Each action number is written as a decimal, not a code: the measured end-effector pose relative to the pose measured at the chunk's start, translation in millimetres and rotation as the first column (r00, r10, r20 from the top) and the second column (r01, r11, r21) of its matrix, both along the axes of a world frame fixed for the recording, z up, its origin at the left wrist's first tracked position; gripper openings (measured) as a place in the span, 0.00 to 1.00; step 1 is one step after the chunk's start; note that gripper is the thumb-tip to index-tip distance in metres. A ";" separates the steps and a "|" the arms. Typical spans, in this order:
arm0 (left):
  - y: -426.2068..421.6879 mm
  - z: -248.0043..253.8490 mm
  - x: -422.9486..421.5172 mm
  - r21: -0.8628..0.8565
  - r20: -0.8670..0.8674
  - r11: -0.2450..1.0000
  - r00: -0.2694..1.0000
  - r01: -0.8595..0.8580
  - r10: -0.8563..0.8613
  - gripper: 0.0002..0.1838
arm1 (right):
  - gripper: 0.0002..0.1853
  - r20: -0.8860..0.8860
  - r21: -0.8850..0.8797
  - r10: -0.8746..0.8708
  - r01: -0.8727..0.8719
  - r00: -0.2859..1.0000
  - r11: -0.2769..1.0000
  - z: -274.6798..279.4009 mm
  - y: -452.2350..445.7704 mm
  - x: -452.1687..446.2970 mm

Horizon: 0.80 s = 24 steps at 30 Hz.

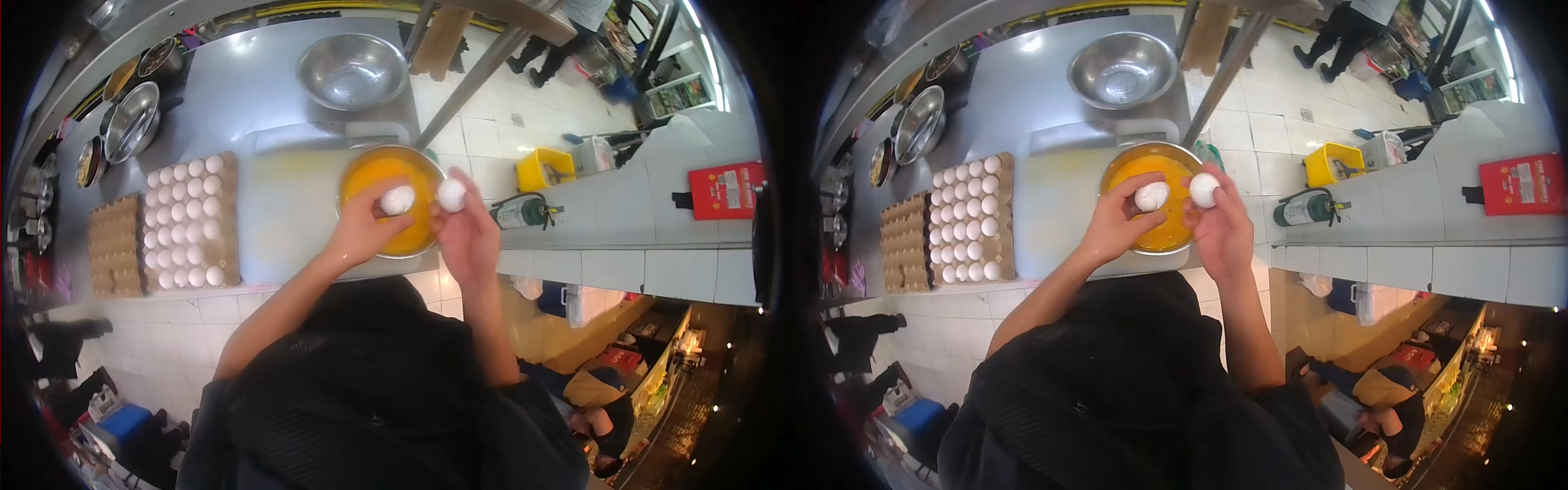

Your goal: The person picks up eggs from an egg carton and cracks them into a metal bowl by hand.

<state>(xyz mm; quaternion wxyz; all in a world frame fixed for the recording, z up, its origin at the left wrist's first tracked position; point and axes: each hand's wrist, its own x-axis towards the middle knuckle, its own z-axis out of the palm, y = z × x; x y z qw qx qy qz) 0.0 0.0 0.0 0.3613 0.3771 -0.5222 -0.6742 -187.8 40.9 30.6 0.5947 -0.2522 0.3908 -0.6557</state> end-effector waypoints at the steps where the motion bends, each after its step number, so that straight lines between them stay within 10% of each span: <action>1: -1.1 -0.2 8.5 -0.021 -0.016 1.000 1.000 -0.010 0.009 0.27 | 0.25 0.186 0.044 0.069 -0.078 0.980 0.996 -6.1 -2.0 3.4; 9: 1.8 -5.1 -3.5 -0.056 -0.216 0.996 0.974 -0.076 0.062 0.25 | 0.22 0.305 0.126 0.147 -0.193 0.941 0.973 1.7 0.3 0.1; 11: 2.6 -5.0 -3.4 -0.048 -0.190 0.997 0.981 -0.060 0.050 0.22 | 0.19 -0.278 0.210 0.197 -0.140 0.940 0.968 -6.4 -1.5 2.1; 14: 1.1 4.5 -3.2 -0.151 0.017 0.988 1.000 0.029 -0.027 0.21 | 0.16 -0.575 0.213 0.176 -0.062 0.799 0.975 -9.0 -6.2 13.0; 24: -18.0 7.2 1.6 -0.438 0.196 0.879 0.974 0.191 -0.114 0.26 | 0.15 -0.741 0.068 0.065 -0.021 0.668 0.997 -21.0 -14.2 -1.4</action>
